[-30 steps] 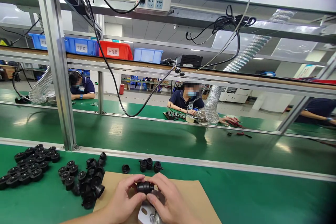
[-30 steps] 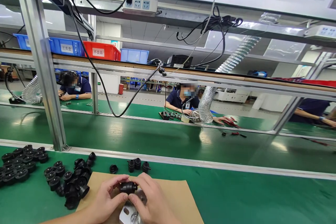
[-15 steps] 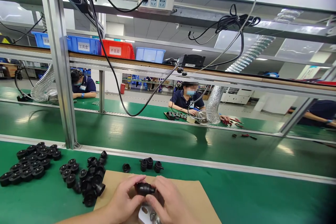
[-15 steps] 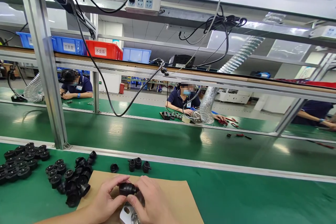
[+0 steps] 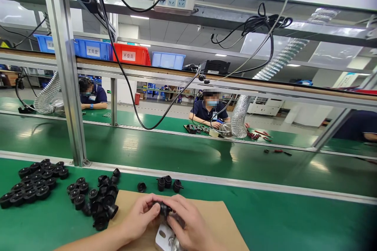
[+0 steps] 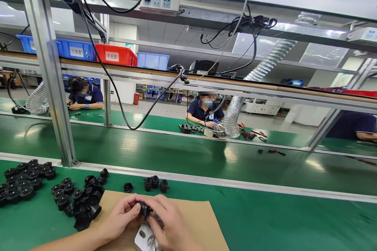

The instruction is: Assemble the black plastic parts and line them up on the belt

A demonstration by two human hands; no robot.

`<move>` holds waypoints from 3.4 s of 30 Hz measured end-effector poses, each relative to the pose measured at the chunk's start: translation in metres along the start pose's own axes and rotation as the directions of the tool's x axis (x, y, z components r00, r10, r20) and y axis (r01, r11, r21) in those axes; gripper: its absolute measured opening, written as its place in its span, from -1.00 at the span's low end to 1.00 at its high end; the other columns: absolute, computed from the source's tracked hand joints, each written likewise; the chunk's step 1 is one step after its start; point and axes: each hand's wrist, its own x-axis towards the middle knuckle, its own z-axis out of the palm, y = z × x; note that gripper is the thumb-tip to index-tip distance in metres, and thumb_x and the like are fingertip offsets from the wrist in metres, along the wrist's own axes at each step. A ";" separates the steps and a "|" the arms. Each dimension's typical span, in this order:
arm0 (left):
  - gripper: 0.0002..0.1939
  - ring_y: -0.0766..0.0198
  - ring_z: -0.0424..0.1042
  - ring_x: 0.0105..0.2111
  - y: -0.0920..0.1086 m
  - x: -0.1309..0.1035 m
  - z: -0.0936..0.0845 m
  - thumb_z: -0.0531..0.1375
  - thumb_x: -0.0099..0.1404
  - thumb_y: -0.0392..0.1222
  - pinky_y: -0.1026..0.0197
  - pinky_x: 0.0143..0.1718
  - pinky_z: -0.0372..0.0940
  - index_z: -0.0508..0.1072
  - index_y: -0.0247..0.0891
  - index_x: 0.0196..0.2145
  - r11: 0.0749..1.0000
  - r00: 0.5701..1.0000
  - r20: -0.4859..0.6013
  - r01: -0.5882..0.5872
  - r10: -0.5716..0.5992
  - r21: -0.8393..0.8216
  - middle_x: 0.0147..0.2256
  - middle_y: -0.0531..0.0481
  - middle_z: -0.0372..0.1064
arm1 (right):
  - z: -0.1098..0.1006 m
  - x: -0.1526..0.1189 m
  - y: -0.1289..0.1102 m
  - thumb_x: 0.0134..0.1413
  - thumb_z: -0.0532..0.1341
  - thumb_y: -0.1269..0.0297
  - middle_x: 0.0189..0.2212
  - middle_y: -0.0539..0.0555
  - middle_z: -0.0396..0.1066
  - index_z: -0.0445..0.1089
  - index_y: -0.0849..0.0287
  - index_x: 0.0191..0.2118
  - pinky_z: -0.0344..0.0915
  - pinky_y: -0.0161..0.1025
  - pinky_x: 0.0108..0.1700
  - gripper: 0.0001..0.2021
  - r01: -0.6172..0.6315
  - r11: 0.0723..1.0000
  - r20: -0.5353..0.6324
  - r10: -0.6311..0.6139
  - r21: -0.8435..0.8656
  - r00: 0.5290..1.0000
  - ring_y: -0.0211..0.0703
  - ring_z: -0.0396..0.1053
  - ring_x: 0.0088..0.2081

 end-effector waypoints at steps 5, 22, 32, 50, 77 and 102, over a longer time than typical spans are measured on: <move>-0.47 0.05 0.55 -0.08 -0.004 0.000 0.004 0.44 0.28 0.12 0.11 -0.11 0.46 0.56 -0.18 0.10 0.998 0.997 -0.075 -0.008 0.003 -0.060 0.00 -0.19 0.58 | 0.007 -0.001 0.006 0.33 0.23 0.25 -0.19 0.13 0.52 0.48 0.04 0.09 0.46 -0.14 -0.18 -0.74 -0.157 0.987 -0.114 0.160 0.033 0.980 0.00 0.48 -0.23; -0.61 0.11 0.59 -0.24 -0.001 -0.005 0.006 0.34 0.40 0.08 0.15 -0.18 0.50 0.63 -0.21 0.03 0.996 0.997 -0.065 -0.040 0.045 0.077 -0.10 -0.17 0.63 | 0.003 -0.004 0.010 0.29 0.17 0.42 -0.07 0.14 0.52 0.42 0.02 0.09 0.41 -0.07 -0.01 -0.69 -0.081 0.996 -0.017 0.082 0.040 0.997 0.04 0.44 -0.05; -0.68 -0.02 0.58 0.01 0.006 -0.005 0.008 0.41 0.29 -0.25 0.05 0.06 0.49 0.66 -0.15 0.01 0.955 0.970 -0.073 -0.211 0.231 0.207 -0.01 -0.17 0.60 | 0.002 -0.007 0.011 0.27 0.30 0.20 -0.02 0.19 0.49 0.32 0.07 0.22 0.46 -0.09 -0.05 -0.56 -0.123 0.988 -0.082 0.116 -0.091 0.990 0.05 0.48 -0.09; -0.67 -0.01 0.61 0.00 0.003 -0.006 0.006 0.44 0.29 -0.18 0.05 0.05 0.52 0.67 -0.11 0.02 0.936 0.963 -0.077 -0.231 0.259 0.264 -0.01 -0.16 0.65 | -0.005 -0.007 0.004 0.41 0.13 0.16 0.01 0.18 0.48 0.30 0.05 0.28 0.38 -0.11 -0.03 -0.61 -0.104 0.993 -0.015 0.103 -0.063 0.995 0.04 0.46 -0.04; -0.75 0.00 0.56 0.05 0.007 -0.006 0.005 0.29 0.40 -0.30 -0.02 0.15 0.45 0.67 -0.07 -0.04 0.820 0.918 -0.057 -0.321 0.393 0.473 0.00 -0.12 0.63 | 0.016 -0.007 0.015 0.37 0.22 0.16 -0.12 0.14 0.49 0.43 0.08 0.12 0.40 -0.16 -0.16 -0.70 -0.307 0.936 -0.065 0.322 0.173 0.945 -0.04 0.42 -0.23; -0.17 -0.08 0.15 0.36 -0.019 0.012 -0.037 0.20 0.30 -0.39 -0.21 0.41 0.09 0.11 -0.06 0.46 0.624 0.934 -0.248 0.036 0.256 0.781 0.34 -0.18 0.19 | -0.026 -0.018 0.097 0.32 0.01 0.45 -0.01 0.20 0.49 0.45 0.03 0.23 0.49 0.06 0.02 -0.52 -0.325 0.817 -0.248 0.230 -0.477 0.941 0.14 0.46 0.02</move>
